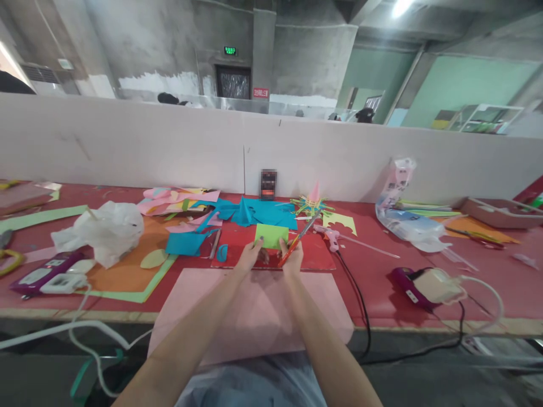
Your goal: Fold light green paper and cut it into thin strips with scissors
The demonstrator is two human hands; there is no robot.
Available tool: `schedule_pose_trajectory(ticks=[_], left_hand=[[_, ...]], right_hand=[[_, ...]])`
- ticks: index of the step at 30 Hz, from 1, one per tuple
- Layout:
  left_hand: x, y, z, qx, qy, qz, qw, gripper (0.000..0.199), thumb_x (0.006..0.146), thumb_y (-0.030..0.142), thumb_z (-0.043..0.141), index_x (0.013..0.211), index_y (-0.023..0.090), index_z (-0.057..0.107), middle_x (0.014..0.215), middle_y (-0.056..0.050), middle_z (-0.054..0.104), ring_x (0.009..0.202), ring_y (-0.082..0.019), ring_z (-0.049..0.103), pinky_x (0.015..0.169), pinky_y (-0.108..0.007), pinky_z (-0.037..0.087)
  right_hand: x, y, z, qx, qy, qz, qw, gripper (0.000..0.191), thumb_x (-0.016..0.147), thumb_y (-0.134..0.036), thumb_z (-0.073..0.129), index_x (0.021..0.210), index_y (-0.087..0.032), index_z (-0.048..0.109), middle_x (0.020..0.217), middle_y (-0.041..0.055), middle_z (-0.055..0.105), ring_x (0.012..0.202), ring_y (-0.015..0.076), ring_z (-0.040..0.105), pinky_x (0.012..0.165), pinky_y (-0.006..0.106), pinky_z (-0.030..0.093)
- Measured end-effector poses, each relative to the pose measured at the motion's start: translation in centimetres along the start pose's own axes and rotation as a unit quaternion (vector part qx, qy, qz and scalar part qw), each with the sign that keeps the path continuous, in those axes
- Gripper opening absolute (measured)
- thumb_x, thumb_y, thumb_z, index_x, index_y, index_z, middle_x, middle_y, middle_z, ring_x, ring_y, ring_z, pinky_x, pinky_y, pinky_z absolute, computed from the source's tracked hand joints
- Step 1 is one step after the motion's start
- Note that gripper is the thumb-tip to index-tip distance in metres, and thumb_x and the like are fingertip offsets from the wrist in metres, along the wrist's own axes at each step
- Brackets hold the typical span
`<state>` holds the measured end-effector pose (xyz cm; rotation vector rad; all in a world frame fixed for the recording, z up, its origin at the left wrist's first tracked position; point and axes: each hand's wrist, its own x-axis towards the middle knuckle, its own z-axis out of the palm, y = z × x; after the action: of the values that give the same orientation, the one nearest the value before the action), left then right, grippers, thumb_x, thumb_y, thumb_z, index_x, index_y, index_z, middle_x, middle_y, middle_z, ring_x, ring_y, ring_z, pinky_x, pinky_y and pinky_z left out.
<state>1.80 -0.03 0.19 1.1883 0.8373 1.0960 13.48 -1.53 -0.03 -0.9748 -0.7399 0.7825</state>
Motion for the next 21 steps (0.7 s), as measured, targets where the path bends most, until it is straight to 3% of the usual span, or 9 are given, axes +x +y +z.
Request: schedule_pose_trajectory(ticks=[5,11,21], left_hand=[[-0.1,0.5,0.0,-0.007,0.005,-0.009,1.000,0.050,0.062,0.063,0.053,0.065,0.013,0.053,0.045,-0.004,0.059,0.039,-0.014,0.054,0.044,-0.025,0.043],[-0.1,0.2,0.0,0.033,-0.038,-0.007,0.999,0.052,0.069,0.061,0.048,0.051,0.012,0.055,0.043,-0.005,0.056,0.041,-0.014,0.054,0.050,-0.027,0.045],[0.0,-0.8,-0.2,0.094,-0.037,0.012,0.995,0.056,0.073,0.060,0.039,0.043,0.015,0.053,0.038,-0.002,0.052,0.039,-0.012,0.049,0.050,-0.024,0.040]], right_hand=[[0.1,0.1,-0.2,0.005,0.004,0.013,1.000,0.043,0.060,-0.041,0.069,0.070,-0.023,0.031,0.039,-0.0136,0.039,0.030,0.0076,0.042,0.032,0.019,0.032],[0.3,0.2,-0.1,-0.002,-0.010,0.016,1.000,0.043,0.059,-0.041,0.069,0.070,-0.023,0.032,0.039,-0.0130,0.040,0.029,0.0083,0.042,0.031,0.020,0.031],[0.2,0.1,-0.2,-0.033,-0.019,0.008,0.999,0.043,0.059,-0.043,0.069,0.069,-0.022,0.033,0.042,-0.0120,0.040,0.030,0.0076,0.041,0.031,0.020,0.030]])
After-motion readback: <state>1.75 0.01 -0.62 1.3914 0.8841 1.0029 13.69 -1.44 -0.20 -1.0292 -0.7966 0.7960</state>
